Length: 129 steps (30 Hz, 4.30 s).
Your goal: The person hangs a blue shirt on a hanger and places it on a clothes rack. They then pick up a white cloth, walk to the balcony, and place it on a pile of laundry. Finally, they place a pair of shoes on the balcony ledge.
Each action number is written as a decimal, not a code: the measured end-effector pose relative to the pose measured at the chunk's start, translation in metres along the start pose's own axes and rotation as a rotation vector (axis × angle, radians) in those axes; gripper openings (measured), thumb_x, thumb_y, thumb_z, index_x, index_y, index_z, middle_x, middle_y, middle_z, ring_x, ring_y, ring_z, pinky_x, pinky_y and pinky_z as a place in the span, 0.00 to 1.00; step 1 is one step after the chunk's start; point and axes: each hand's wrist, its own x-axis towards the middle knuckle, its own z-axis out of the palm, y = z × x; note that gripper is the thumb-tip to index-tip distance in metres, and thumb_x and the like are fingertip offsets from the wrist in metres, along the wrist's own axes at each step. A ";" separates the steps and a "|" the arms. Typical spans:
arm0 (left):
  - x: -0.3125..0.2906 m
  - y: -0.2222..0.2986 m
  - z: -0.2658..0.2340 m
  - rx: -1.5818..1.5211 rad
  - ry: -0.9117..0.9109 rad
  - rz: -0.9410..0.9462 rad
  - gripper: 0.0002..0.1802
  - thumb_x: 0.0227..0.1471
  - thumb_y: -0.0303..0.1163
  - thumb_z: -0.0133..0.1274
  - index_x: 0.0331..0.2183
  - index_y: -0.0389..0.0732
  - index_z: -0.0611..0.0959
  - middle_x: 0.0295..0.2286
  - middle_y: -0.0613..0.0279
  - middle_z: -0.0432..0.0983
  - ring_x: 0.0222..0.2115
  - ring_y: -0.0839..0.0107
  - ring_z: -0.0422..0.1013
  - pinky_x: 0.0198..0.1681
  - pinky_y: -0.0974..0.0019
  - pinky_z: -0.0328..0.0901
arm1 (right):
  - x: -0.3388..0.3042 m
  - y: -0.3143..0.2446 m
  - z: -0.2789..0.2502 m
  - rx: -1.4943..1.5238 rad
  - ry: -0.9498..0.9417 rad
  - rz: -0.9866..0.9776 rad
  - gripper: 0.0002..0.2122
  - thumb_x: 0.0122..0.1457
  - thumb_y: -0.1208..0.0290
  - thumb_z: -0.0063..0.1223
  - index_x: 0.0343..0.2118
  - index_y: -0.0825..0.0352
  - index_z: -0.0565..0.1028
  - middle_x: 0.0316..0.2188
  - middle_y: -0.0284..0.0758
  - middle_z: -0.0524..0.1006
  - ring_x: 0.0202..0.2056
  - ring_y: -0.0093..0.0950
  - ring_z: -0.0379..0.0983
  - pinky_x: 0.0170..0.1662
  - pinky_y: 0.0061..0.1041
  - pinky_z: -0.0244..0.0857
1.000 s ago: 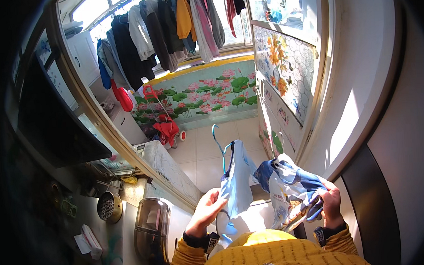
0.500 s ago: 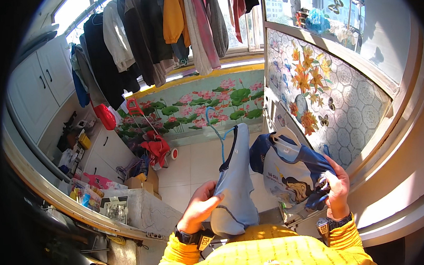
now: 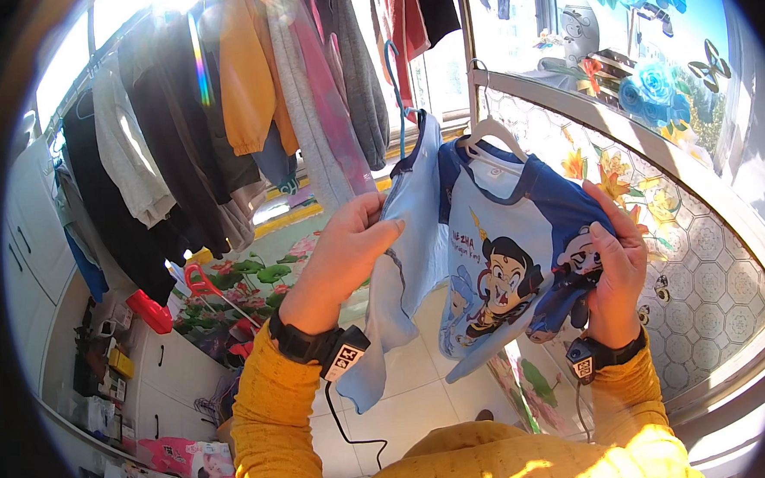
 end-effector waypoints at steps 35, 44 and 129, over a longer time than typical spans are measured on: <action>0.362 0.115 -0.223 0.444 0.292 0.408 0.09 0.47 0.34 0.55 0.27 0.38 0.80 0.22 0.66 0.73 0.20 0.74 0.70 0.27 0.69 0.67 | 0.634 0.066 0.239 -1.743 0.383 -1.453 0.05 0.44 0.71 0.53 0.23 0.64 0.79 0.23 0.42 0.79 0.26 0.40 0.76 0.33 0.34 0.69; 0.353 0.106 -0.224 0.398 0.152 0.423 0.07 0.49 0.32 0.54 0.28 0.38 0.82 0.23 0.64 0.74 0.22 0.74 0.71 0.28 0.68 0.67 | 0.768 0.072 0.257 -1.725 0.429 -1.561 0.07 0.43 0.69 0.51 0.13 0.62 0.73 0.13 0.38 0.73 0.16 0.34 0.70 0.24 0.36 0.62; 0.333 0.072 -0.321 1.319 0.624 0.284 0.41 0.60 0.55 0.45 0.60 0.30 0.64 0.57 0.35 0.63 0.59 0.46 0.61 0.62 0.55 0.57 | 0.618 -0.011 0.255 -1.117 -0.419 -1.319 0.15 0.52 0.70 0.58 0.41 0.71 0.73 0.39 0.41 0.76 0.43 0.38 0.71 0.48 0.37 0.64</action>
